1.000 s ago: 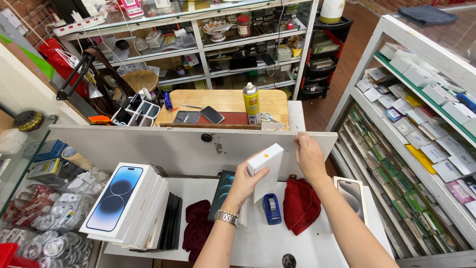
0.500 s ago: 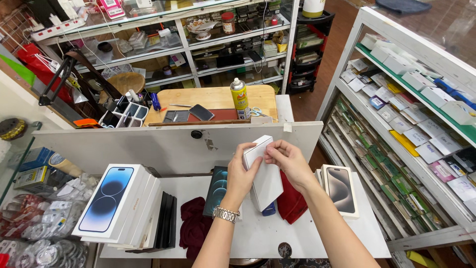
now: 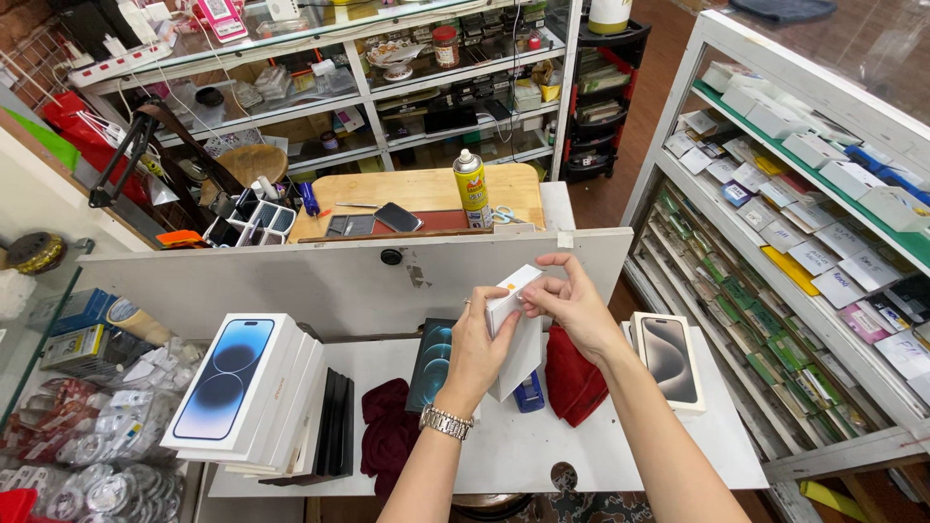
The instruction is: The person wipes the surfaces of multiple iPhone boxes with a red cloth and then uses a tape dispenser to apply tape to the boxes. The person handles the boxes one at a time, wiping them before taping and stacking them on the counter.
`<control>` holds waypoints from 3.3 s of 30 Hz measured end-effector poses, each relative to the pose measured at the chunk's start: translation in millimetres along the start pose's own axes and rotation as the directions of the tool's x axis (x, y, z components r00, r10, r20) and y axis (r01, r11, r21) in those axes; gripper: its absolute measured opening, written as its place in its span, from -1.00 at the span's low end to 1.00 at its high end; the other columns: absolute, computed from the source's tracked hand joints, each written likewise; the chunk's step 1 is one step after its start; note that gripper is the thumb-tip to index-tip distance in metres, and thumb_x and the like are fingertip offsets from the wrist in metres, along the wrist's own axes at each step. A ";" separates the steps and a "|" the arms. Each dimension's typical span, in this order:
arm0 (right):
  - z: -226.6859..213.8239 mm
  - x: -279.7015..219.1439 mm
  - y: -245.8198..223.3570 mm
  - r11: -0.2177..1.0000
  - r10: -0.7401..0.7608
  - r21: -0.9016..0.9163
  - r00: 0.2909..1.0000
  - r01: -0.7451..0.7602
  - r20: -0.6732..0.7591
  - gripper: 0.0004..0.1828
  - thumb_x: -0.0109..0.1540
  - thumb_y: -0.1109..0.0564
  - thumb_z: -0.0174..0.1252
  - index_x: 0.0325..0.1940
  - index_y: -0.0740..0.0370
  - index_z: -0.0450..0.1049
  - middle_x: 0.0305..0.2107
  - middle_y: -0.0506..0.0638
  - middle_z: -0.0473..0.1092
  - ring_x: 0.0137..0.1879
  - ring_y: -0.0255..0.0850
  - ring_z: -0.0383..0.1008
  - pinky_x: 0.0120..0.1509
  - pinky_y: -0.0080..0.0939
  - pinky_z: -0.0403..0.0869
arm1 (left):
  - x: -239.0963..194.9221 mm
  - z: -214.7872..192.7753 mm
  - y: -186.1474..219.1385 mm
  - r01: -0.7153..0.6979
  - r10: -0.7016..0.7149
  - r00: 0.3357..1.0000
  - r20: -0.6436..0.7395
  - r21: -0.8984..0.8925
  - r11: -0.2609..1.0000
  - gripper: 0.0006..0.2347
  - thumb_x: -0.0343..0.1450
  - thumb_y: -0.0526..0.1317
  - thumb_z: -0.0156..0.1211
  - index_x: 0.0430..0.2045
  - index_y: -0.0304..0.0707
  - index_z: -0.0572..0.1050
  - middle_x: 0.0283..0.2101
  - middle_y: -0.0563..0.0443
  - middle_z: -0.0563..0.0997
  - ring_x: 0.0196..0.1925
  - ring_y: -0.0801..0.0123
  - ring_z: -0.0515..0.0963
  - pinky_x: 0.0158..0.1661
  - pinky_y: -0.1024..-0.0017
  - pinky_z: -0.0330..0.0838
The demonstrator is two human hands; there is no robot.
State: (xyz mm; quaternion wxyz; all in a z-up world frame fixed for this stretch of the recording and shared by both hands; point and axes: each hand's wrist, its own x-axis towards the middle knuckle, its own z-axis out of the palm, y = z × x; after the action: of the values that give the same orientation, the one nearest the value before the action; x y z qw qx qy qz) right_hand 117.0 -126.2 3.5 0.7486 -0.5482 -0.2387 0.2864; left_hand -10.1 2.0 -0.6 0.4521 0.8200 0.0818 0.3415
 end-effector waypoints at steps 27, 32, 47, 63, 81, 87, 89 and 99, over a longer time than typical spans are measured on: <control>-2.4 -0.5 -33.3 0.865 0.271 -0.438 0.963 -0.246 -0.005 -0.38 0.14 0.12 0.32 0.18 0.20 0.20 -0.44 0.00 0.50 -0.37 -0.31 0.45 -0.31 -0.31 0.42 | -9.9 -14.9 9.2 -0.283 0.270 0.959 0.090 0.218 0.934 -0.79 0.39 -0.39 0.23 -0.15 -0.22 0.41 0.06 -0.04 0.59 -0.15 0.02 0.66 -0.26 0.22 0.55; -1.4 -1.2 -33.9 0.875 0.251 -0.432 0.968 -0.218 0.019 -0.40 0.15 0.06 0.32 0.18 0.21 0.21 -0.44 -0.01 0.50 -0.35 -0.34 0.47 -0.27 -0.32 0.47 | -10.4 -15.3 9.2 -0.289 0.279 0.957 0.075 0.231 0.929 -0.79 0.38 -0.40 0.24 -0.15 -0.21 0.42 0.08 -0.04 0.59 -0.15 0.03 0.66 -0.26 0.22 0.55; -10.4 11.5 1.7 0.941 0.180 -0.286 0.983 -0.179 -0.022 -0.56 0.24 0.03 0.24 0.11 0.23 0.32 -0.41 0.00 0.52 -0.33 -0.32 0.45 -0.24 -0.32 0.45 | -10.8 -13.0 9.3 -0.217 0.217 0.976 0.020 0.152 0.964 -0.76 0.42 -0.34 0.25 -0.06 -0.18 0.42 0.04 -0.09 0.59 -0.15 0.01 0.68 -0.25 0.24 0.57; 2.0 -0.6 30.0 0.970 0.045 -0.232 0.988 -0.079 -0.148 -0.51 0.17 0.18 0.32 0.09 0.28 0.27 -0.34 0.12 0.50 -0.22 -0.25 0.51 -0.14 -0.27 0.52 | -5.2 -18.9 16.0 -0.160 0.162 0.982 -0.096 0.029 0.987 -0.76 0.41 -0.33 0.25 -0.05 -0.28 0.50 -0.06 -0.21 0.62 -0.06 -0.08 0.66 -0.07 0.21 0.52; 36.1 -4.0 22.5 0.933 -0.139 -0.353 0.974 0.069 -0.177 -0.49 0.30 -0.18 0.16 0.16 0.22 0.46 -0.09 0.07 0.52 0.06 -0.24 0.47 0.16 -0.25 0.43 | -1.3 -23.7 11.5 0.039 -0.027 0.996 0.081 -0.149 0.988 -0.72 0.35 -0.27 0.32 -0.08 -0.27 0.48 -0.16 -0.16 0.70 -0.14 0.20 0.71 -0.15 0.35 0.54; 37.9 -16.4 21.9 0.844 -0.291 -0.516 0.932 0.144 -0.215 -0.45 0.27 -0.10 0.14 0.29 0.14 0.34 -0.15 0.14 0.56 -0.02 -0.16 0.56 0.12 -0.18 0.48 | 0.3 -18.4 5.2 0.176 -0.141 0.979 0.147 -0.256 0.950 -0.72 0.35 -0.26 0.33 -0.10 -0.27 0.47 -0.19 -0.10 0.68 -0.21 0.34 0.68 -0.22 0.40 0.56; 33.0 -21.3 19.5 0.757 -0.434 -0.574 0.897 0.312 -0.084 -0.42 0.30 -0.06 0.15 0.34 0.22 0.28 -0.01 0.16 0.48 0.11 -0.14 0.48 0.18 -0.15 0.41 | 0.4 -16.1 0.6 0.172 -0.133 0.980 0.146 -0.297 0.939 -0.71 0.35 -0.26 0.34 -0.09 -0.27 0.46 -0.18 -0.09 0.68 -0.20 0.38 0.66 -0.20 0.42 0.56; 12.2 -12.3 18.1 0.865 -0.268 -0.467 0.956 0.183 -0.121 -0.39 0.25 -0.07 0.23 0.32 0.20 0.33 -0.10 0.08 0.52 0.03 -0.26 0.51 0.11 -0.25 0.49 | 4.4 1.6 -3.9 0.174 -0.124 0.977 0.176 -0.304 0.937 -0.68 0.37 -0.26 0.33 -0.03 -0.26 0.41 -0.13 -0.11 0.63 -0.13 0.38 0.64 -0.17 0.44 0.56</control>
State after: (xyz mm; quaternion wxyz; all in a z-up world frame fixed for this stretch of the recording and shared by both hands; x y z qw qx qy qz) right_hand 96.9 -122.1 -10.9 0.6482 -0.6985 -0.2918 0.0823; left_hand -5.2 5.1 -2.2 0.6077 0.7518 0.0525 0.2504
